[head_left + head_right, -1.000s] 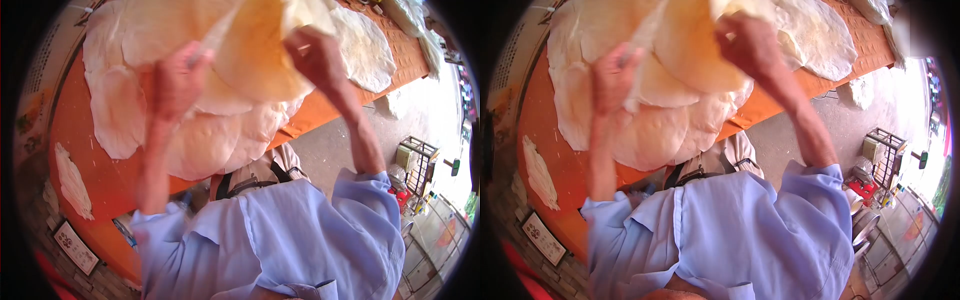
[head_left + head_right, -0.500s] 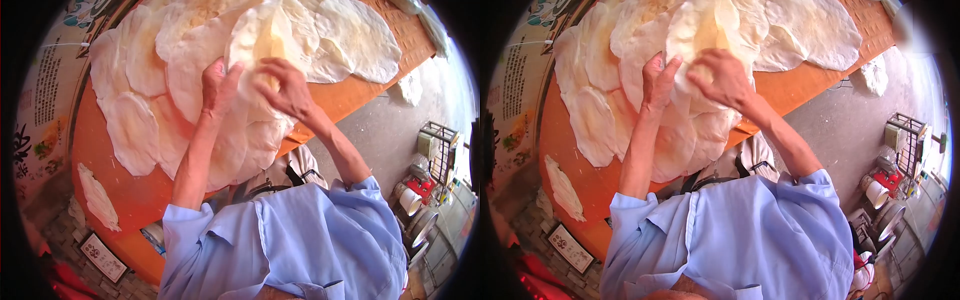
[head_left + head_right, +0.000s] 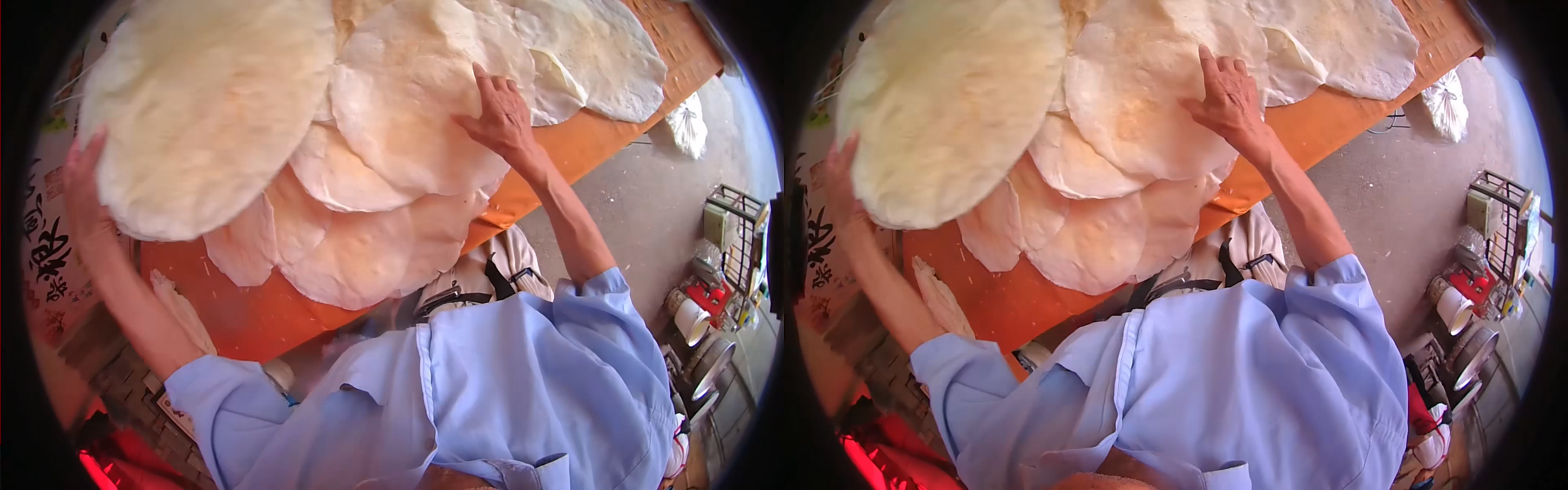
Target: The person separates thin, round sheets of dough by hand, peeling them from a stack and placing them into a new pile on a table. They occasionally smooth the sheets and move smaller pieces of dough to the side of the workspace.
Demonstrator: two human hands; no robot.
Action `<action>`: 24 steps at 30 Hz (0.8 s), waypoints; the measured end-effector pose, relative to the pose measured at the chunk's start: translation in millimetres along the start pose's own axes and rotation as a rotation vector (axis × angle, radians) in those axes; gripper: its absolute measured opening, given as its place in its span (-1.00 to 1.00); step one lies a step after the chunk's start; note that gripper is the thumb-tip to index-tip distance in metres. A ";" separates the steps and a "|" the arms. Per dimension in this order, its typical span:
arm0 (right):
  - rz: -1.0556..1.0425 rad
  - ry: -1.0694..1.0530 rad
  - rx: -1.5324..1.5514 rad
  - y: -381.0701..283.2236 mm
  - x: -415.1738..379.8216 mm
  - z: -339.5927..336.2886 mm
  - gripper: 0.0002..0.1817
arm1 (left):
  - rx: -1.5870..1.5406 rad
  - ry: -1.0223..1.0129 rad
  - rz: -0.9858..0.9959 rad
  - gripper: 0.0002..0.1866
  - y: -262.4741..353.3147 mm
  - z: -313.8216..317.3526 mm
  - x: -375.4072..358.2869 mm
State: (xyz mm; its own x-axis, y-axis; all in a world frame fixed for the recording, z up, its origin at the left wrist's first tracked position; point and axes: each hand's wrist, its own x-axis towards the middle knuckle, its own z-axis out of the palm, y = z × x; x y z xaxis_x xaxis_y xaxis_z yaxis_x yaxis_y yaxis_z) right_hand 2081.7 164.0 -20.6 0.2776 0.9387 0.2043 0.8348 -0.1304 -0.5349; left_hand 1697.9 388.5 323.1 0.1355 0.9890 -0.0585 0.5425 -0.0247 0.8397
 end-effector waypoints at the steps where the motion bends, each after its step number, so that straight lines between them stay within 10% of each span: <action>1: 0.004 -0.043 0.026 -4.3 0.9 -0.3 -0.16 | 0.042 -0.022 0.047 -0.60 8.4 -19.0 7.0; 8: 0.397 -0.351 1.220 -84.1 39.6 -33.3 -0.17 | 0.913 -0.059 0.298 -0.63 7.8 138.3 -44.1; 9: 0.474 -0.420 1.466 -88.9 41.9 -31.6 -0.17 | 0.660 -0.159 0.511 -0.80 -33.4 161.5 -48.9; 16: 0.577 -0.461 1.562 -68.9 17.8 9.1 -0.40 | 0.119 -0.488 0.021 -0.69 -121.2 277.7 -126.8; 24: 0.681 -0.425 1.629 -78.0 15.4 5.6 -0.82 | -0.145 -0.401 0.009 -0.66 -117.0 281.8 -133.2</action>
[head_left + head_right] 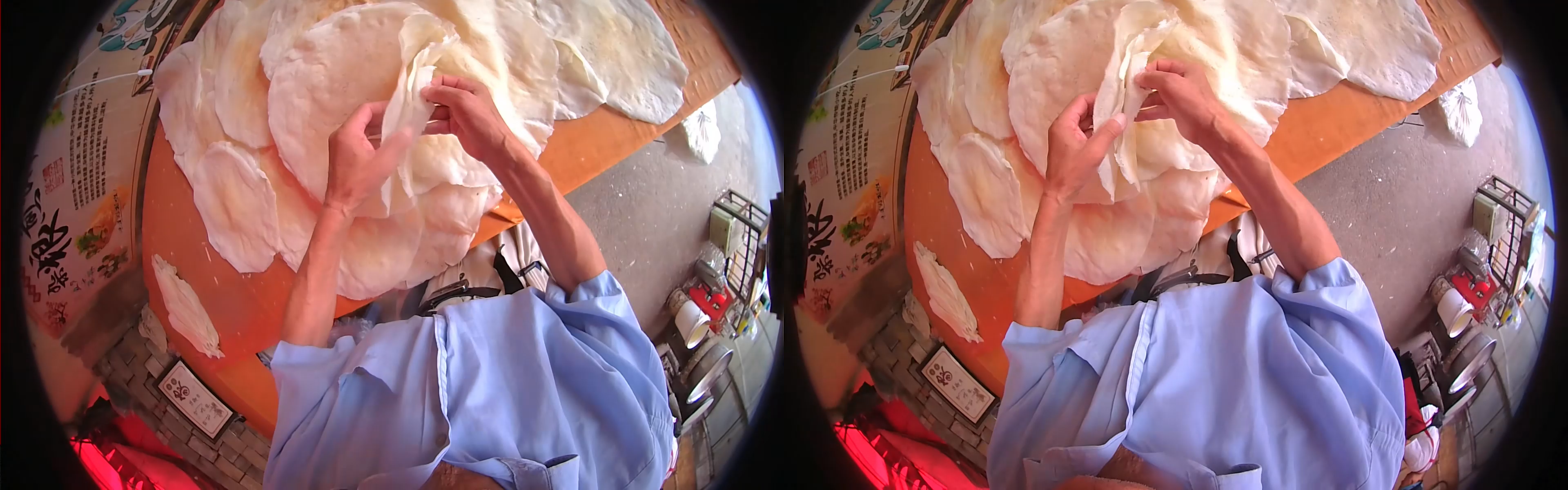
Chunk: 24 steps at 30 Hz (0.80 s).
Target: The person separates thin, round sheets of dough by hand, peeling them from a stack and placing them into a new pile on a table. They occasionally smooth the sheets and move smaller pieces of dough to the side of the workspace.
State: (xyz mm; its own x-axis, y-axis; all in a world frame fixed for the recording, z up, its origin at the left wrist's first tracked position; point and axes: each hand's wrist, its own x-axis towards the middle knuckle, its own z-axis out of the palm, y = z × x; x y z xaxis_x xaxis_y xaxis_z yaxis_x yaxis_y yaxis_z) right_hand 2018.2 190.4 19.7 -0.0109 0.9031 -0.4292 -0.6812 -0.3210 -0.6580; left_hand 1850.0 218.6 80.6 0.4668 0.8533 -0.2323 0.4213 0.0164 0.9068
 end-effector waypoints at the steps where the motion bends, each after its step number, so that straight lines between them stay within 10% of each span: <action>1: -0.004 0.014 -0.017 1.1 -0.2 0.7 -0.82 | 0.017 0.037 0.014 -0.69 -0.6 1.6 0.7; 4: -0.068 0.034 -0.109 4.6 -3.5 1.3 -0.81 | 0.452 0.223 0.194 -0.72 -1.0 -3.6 5.4; 9: -0.350 0.536 -0.912 0.8 -20.4 -26.8 -0.71 | 0.235 0.257 0.102 -0.72 -8.8 -35.0 10.5; 11: -0.967 0.616 -1.310 -2.1 -24.2 -20.9 -0.59 | -0.009 0.219 0.034 -0.74 -12.8 -45.9 11.0; 13: -1.050 0.483 -1.399 -4.0 -31.3 14.5 -0.48 | 0.015 0.180 0.055 -0.70 -2.1 -40.9 9.5; 19: -0.634 0.192 -1.780 58.9 -8.2 -20.7 -0.19 | 0.026 0.194 0.032 -0.59 -10.5 -173.5 20.3; 24: -0.641 0.189 -1.787 62.7 -11.0 -21.3 -0.20 | 0.694 0.483 0.050 -0.56 107.4 -371.0 17.0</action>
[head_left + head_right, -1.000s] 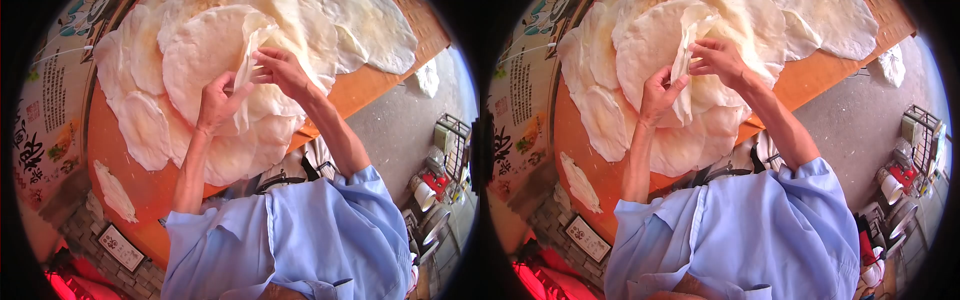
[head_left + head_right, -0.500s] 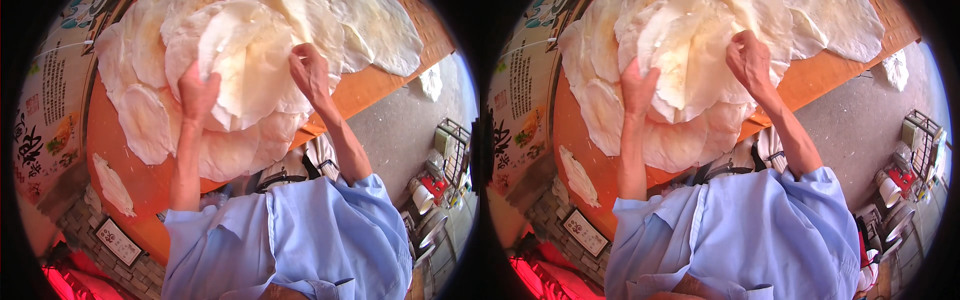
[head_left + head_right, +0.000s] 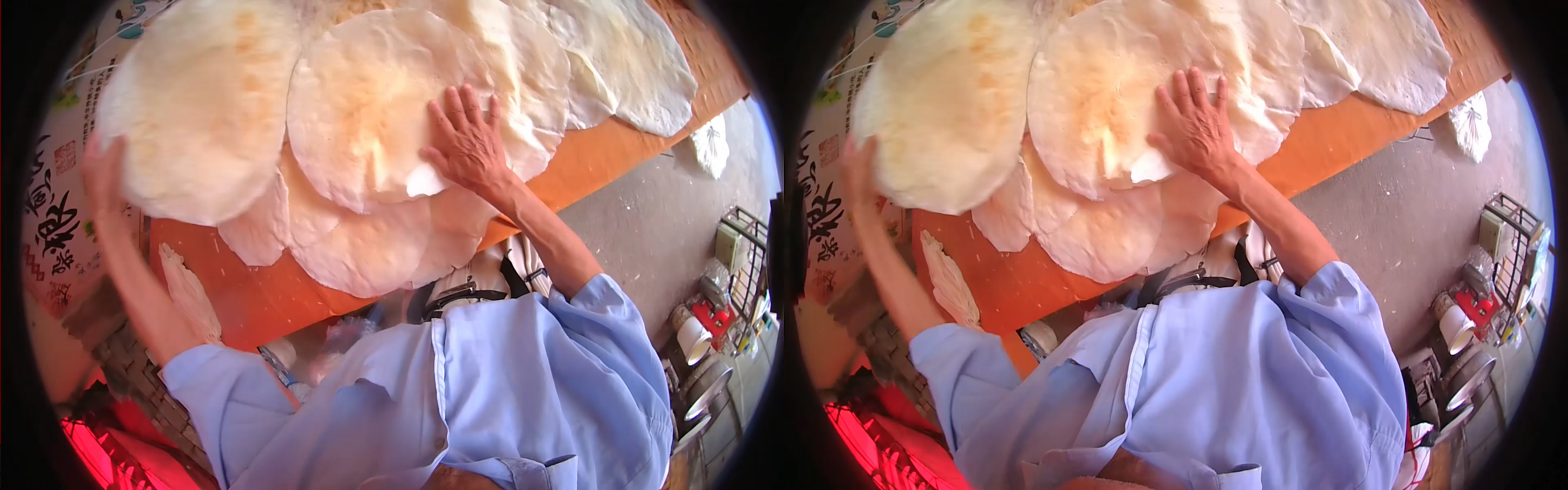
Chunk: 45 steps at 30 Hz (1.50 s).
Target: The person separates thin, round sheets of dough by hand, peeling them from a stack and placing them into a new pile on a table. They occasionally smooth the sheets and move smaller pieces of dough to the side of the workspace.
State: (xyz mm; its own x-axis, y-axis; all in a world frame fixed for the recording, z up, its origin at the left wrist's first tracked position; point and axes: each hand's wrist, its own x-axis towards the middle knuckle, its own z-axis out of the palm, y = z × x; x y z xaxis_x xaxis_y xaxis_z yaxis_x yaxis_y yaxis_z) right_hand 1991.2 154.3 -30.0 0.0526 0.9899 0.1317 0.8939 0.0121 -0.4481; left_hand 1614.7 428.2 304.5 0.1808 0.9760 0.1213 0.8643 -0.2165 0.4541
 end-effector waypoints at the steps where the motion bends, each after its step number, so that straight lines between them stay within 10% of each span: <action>1: -0.008 0.017 0.014 -0.4 -0.7 1.2 -0.20 | 0.118 0.043 0.018 -0.56 -2.7 -37.0 19.5; 5: 0.028 -0.064 0.000 -6.6 3.7 -7.3 -0.21 | 0.738 0.132 0.269 -0.50 66.5 -59.9 58.7; 11: -0.069 0.000 0.087 8.3 -2.0 -30.8 -0.33 | 0.528 0.196 0.756 -0.51 112.2 120.5 50.5; 15: 0.068 0.248 0.126 81.6 -23.1 -81.4 -0.41 | 0.187 -0.345 0.607 -0.47 145.9 263.0 -49.7; 19: 0.333 0.271 -0.451 209.3 -40.2 -137.7 -0.45 | 0.085 -0.437 0.610 -0.48 147.6 303.9 -134.7; 25: 0.119 0.141 -0.363 227.2 -54.1 -149.2 -0.38 | -0.110 -0.303 0.429 -0.53 127.7 289.7 -206.6; 29: 0.105 0.106 -0.448 252.1 -35.8 -140.9 -0.72 | -0.142 -0.231 0.221 -0.63 86.2 276.0 -247.1; 35: -0.082 0.143 -0.455 340.0 50.8 -256.6 -0.81 | -0.167 -0.158 -0.104 -0.74 26.9 267.4 -321.6; 39: -0.123 0.294 -0.336 192.5 111.2 -312.7 -0.86 | -0.217 -0.199 -0.057 -0.74 46.1 278.0 -340.6; 45: -0.601 0.323 0.069 -2.8 93.7 -207.0 -0.91 | -0.247 -0.302 0.172 -0.71 86.3 291.4 -334.4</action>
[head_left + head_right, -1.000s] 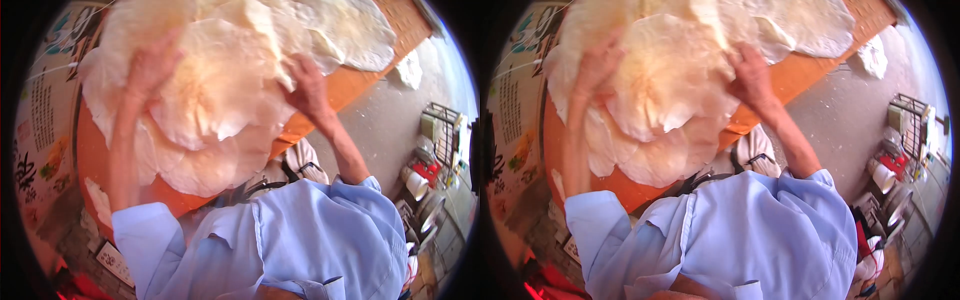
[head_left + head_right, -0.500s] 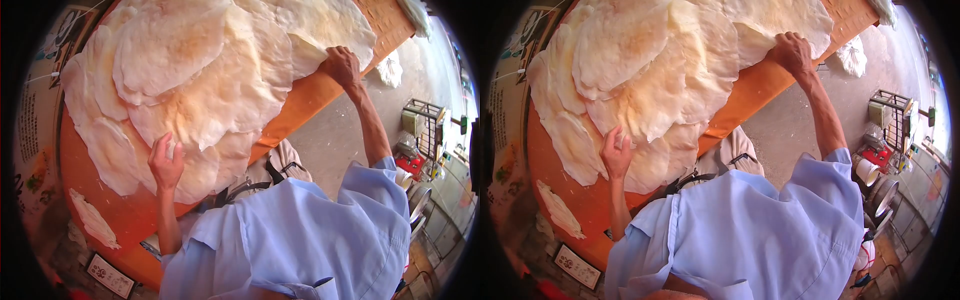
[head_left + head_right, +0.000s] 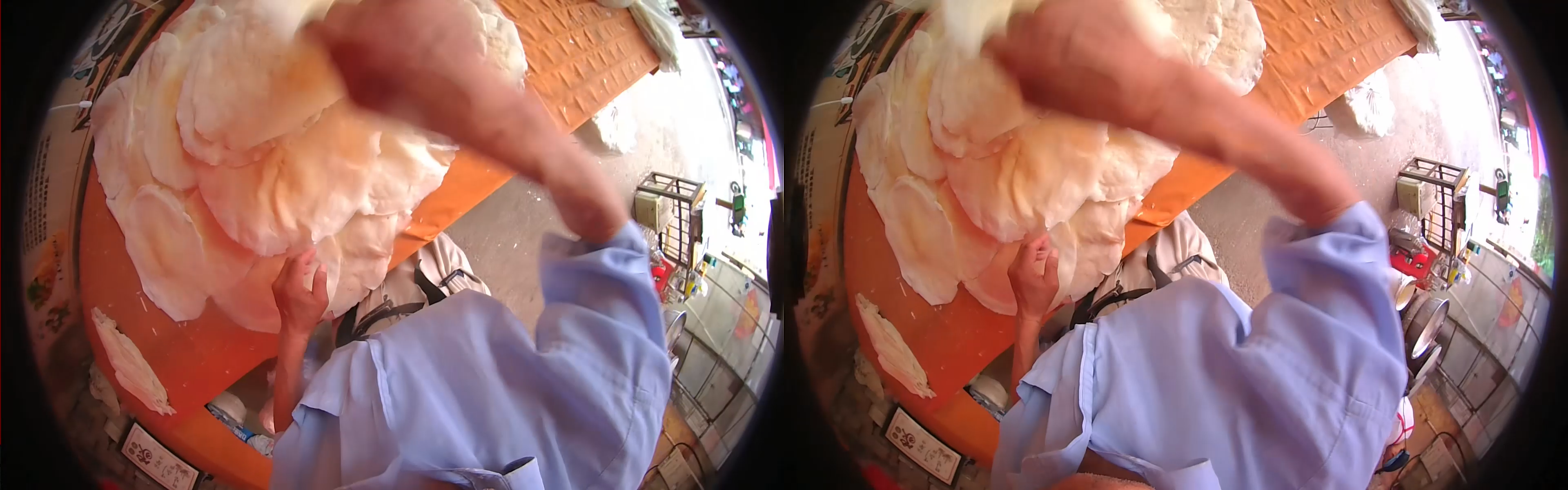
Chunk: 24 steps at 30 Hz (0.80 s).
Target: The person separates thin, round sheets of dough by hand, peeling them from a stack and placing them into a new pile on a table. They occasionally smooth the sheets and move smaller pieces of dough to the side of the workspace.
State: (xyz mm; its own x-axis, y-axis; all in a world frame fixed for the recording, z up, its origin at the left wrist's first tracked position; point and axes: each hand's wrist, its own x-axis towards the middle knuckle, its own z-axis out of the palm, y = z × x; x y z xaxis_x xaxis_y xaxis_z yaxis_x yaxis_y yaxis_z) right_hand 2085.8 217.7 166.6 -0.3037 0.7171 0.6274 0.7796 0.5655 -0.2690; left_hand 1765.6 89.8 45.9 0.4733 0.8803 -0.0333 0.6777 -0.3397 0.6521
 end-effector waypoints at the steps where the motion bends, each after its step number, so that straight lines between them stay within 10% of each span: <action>1: 0.070 -0.283 -0.009 -26.7 -6.7 12.0 -0.80 | -0.034 0.001 -0.007 -0.71 1.1 1.6 -2.2; 4: 0.311 -0.310 0.379 -18.2 -72.5 57.3 -0.56 | -0.080 -0.008 -0.038 -0.71 3.4 -1.0 -11.6; 10: 1.266 -0.050 -0.225 213.5 -207.0 18.9 -0.35 | -0.088 0.087 -0.324 -0.72 -18.9 -0.8 -56.4; 15: 1.230 -0.167 -0.233 270.5 -175.1 2.8 -0.09 | -0.065 0.061 -0.419 -0.75 -20.7 -2.0 -73.2; 24: 0.916 -0.353 -0.434 349.1 -122.5 38.5 -0.26 | -0.050 0.090 -0.477 -0.74 -14.0 -4.4 -83.5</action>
State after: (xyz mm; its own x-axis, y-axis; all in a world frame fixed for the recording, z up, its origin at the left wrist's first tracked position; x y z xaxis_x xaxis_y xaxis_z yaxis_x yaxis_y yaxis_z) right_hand 2374.1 342.9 -32.3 0.4089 0.9111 0.0527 0.8976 -0.3911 -0.2031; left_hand 1714.1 22.5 43.0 0.0646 0.9597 -0.2733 0.7781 0.1230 0.6160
